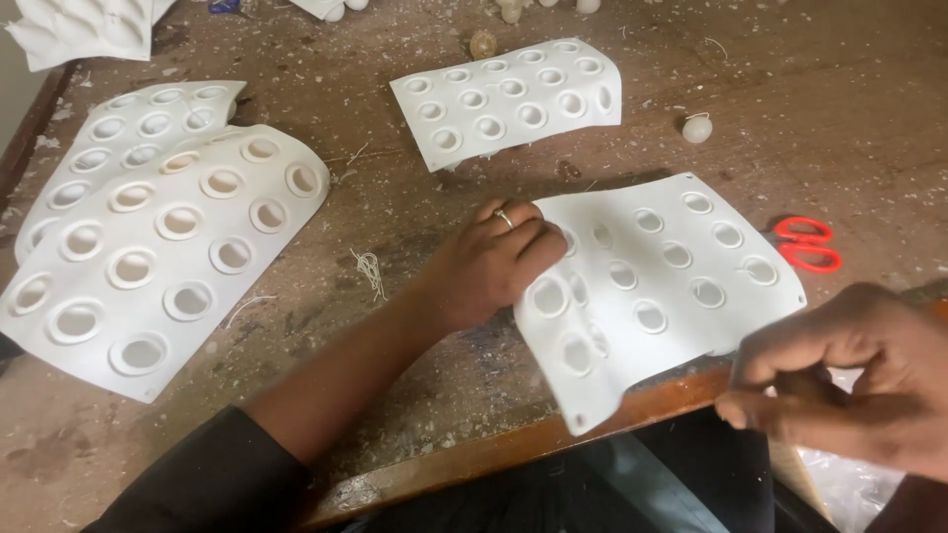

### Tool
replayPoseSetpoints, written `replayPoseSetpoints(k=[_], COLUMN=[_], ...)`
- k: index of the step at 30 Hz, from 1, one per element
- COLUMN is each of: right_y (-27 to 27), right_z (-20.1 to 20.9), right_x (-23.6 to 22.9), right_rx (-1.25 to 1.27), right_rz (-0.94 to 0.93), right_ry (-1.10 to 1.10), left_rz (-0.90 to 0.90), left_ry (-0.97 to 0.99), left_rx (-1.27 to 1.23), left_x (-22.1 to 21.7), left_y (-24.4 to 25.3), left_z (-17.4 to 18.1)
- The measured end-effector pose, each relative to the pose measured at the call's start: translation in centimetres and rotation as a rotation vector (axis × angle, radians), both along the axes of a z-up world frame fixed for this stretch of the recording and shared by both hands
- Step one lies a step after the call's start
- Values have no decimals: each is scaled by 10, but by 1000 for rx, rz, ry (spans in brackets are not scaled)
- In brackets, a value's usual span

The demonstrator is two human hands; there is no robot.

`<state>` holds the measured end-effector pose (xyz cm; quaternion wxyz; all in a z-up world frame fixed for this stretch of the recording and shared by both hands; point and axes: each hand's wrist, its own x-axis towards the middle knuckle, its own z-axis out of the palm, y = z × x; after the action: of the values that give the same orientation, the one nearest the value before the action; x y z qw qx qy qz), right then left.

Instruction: Threading wicks through silicone candle molds at a workbench.

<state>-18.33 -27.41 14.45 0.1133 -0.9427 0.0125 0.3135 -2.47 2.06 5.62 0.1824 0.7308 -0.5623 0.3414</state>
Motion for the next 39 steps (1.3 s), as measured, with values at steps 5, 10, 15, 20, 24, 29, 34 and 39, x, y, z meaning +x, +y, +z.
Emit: replayPoseSetpoints(k=[5, 10, 15, 20, 24, 29, 34, 39], right_y=[57, 85, 67, 81, 93, 80, 66, 73], right_z=[-3, -28, -64, -59, -46, -62, -80, -85], right_x=[50, 88, 116, 113, 107, 110, 116, 118], right_rx=[445, 473, 717, 813, 624, 680, 855, 795], right_rz=[-170, -74, -114, -27, -55, -214, -245, -259], right_ry=[-630, -701, -716, -862, -911, -656, -538, -658], left_rz=[-26, -10, 1, 92, 94, -86, -57, -117], left_ry=[60, 142, 207, 385, 383, 603, 556, 502], left_rx=[14, 2, -27, 206, 238, 87, 58, -26], left_x=[5, 7, 6, 0, 9, 14, 11, 13], left_y=[2, -5, -16, -23, -28, -22, -23, -23], left_z=[-9, -13, -7, 12, 0, 9, 14, 16])
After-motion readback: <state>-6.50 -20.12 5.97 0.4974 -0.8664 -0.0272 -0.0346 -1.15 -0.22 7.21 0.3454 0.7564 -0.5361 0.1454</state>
